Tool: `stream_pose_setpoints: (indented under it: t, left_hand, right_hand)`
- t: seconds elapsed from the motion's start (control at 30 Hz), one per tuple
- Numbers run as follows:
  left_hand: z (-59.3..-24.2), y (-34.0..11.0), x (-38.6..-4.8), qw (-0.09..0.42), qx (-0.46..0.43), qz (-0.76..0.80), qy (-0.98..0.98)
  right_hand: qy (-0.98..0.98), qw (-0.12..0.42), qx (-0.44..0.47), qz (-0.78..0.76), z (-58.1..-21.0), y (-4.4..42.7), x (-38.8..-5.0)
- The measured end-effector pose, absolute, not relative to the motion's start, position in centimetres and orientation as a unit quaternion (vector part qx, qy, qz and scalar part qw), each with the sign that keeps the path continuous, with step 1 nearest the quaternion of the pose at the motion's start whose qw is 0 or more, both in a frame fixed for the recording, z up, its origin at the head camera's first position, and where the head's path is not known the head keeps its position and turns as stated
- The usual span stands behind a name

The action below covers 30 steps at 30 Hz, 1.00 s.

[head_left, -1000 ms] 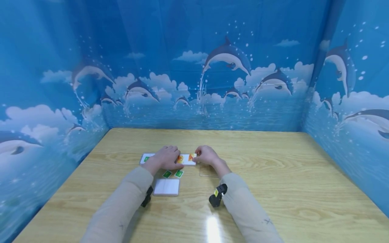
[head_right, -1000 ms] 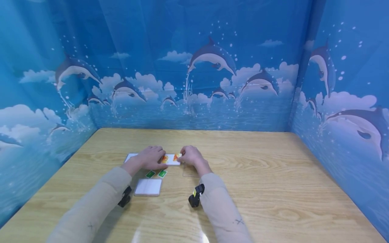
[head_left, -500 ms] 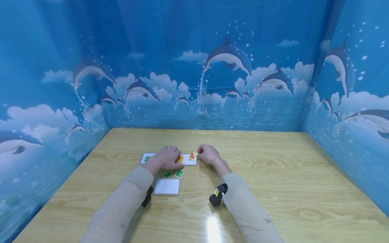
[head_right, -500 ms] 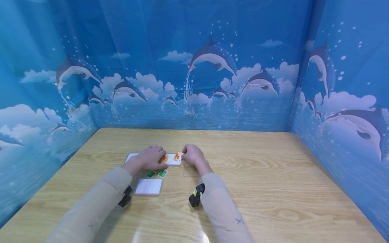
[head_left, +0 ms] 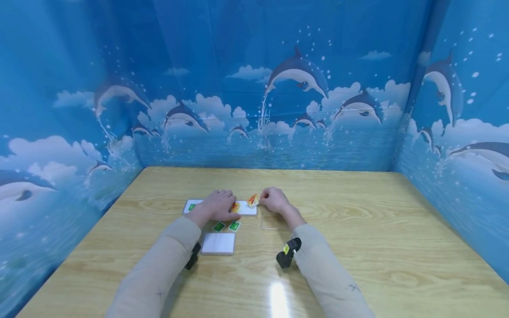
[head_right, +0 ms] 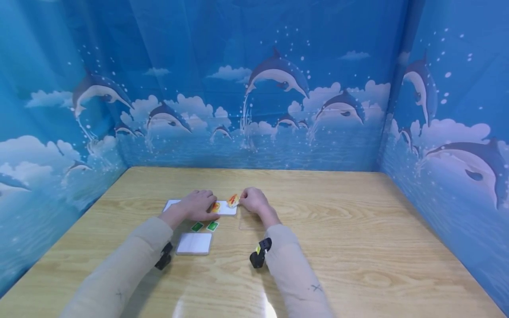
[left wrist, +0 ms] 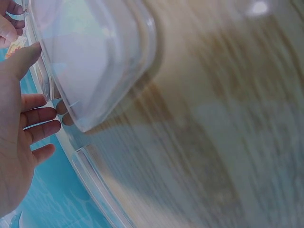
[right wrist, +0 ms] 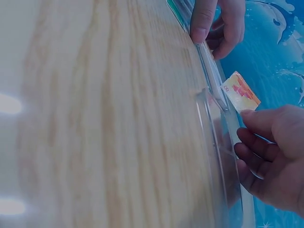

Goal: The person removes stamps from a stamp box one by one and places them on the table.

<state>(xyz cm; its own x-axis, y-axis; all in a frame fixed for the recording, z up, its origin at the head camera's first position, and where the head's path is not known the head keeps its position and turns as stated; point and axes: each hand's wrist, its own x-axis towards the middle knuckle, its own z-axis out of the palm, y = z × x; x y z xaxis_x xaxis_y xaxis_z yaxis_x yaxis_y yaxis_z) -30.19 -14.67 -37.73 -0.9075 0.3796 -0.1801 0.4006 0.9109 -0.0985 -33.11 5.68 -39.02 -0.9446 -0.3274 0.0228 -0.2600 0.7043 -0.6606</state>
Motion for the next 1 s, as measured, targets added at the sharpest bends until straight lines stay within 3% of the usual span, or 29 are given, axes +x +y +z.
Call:
stream_pose_setpoints:
  t: [1.0]
  left_hand:
    - [-37.8, -14.7, -30.3, 0.076, 0.21, -0.072, 0.972]
  right_hand:
    - [0.902, 0.053, -0.119, -0.411, -38.6, 8.9, -33.8]
